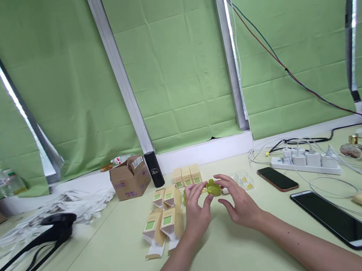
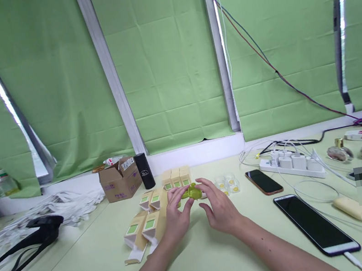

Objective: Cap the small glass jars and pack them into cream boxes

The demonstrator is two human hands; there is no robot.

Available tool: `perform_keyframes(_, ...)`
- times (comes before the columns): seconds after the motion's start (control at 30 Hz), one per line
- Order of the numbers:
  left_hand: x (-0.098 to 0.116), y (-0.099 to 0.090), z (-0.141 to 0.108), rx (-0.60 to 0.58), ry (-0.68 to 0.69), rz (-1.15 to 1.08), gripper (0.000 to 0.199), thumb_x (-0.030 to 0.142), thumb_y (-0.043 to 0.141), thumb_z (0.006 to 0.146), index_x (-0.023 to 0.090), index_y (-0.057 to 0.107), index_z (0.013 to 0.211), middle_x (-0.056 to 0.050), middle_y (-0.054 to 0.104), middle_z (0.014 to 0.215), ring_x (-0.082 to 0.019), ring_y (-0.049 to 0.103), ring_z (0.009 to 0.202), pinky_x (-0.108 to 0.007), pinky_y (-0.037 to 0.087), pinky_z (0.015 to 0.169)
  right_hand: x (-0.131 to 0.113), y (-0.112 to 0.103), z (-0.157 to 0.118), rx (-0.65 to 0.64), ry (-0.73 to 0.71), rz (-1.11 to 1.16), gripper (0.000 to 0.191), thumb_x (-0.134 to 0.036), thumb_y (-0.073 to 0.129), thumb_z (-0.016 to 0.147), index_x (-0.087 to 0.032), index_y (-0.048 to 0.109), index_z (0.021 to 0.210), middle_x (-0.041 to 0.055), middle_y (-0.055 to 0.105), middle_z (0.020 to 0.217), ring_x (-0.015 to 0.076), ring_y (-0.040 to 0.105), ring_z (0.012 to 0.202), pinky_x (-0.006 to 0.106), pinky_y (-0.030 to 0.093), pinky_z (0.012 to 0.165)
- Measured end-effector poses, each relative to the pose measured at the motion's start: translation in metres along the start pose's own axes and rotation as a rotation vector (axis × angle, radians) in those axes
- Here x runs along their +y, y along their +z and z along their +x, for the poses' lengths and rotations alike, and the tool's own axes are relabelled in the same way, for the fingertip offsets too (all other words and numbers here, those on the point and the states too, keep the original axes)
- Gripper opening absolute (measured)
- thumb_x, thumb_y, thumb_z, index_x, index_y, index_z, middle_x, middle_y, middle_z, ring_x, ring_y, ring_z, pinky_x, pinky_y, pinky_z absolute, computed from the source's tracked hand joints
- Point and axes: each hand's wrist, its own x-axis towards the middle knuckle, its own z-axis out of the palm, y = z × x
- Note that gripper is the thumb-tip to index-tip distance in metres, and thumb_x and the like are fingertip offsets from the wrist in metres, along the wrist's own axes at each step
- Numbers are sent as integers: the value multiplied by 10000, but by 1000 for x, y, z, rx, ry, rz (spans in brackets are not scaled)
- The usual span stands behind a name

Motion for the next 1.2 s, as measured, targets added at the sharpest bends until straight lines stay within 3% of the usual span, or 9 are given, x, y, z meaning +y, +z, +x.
perform_keyframes(0.17,-4,1,2,29,-82,-47,341,462,656,915,253,755,1165,-107,645,1171,-271,548,1193,-443,449,1059,3,3,-1,-10,17,32,523,-109,466,963,-254,369,1457,177,462,1480,302,538,1311,452,610,898)
perform_keyframes(0.47,-5,1,3,68,-87,-8,364,494,599,928,215,771,771,-76,621,920,-238,589,947,-368,491,872,4,5,-2,-38,27,8,545,-69,419,961,-293,407,1457,154,476,1432,295,562,1259,463,604,915)
perform_keyframes(0.63,-4,0,3,40,-121,46,459,529,542,951,205,726,682,-56,573,850,-219,584,858,-340,464,798,5,7,-3,-40,62,50,541,-71,439,949,-291,438,1443,148,506,1400,229,673,947,443,626,851)
perform_keyframes(0.8,-9,2,3,9,-120,71,480,517,522,965,198,699,654,-47,556,805,-212,581,805,-331,443,748,5,10,-3,-22,99,118,476,-92,465,947,-284,488,1382,147,544,1397,222,661,905,438,612,817)
perform_keyframes(0.93,-6,-1,2,-1,-89,63,476,471,472,999,200,681,669,-45,562,799,-210,577,810,-334,443,755,2,10,-1,3,213,189,448,-125,531,917,-284,531,1336,119,606,1344,183,629,777,411,594,767)
perform_keyframes(1.2,-1,-4,0,-74,-2,30,213,362,600,931,209,718,842,-77,580,946,-259,567,1013,-409,477,917,3,6,4,69,404,331,369,-220,611,878,-249,619,1245,79,685,1156,220,634,921,350,549,757)
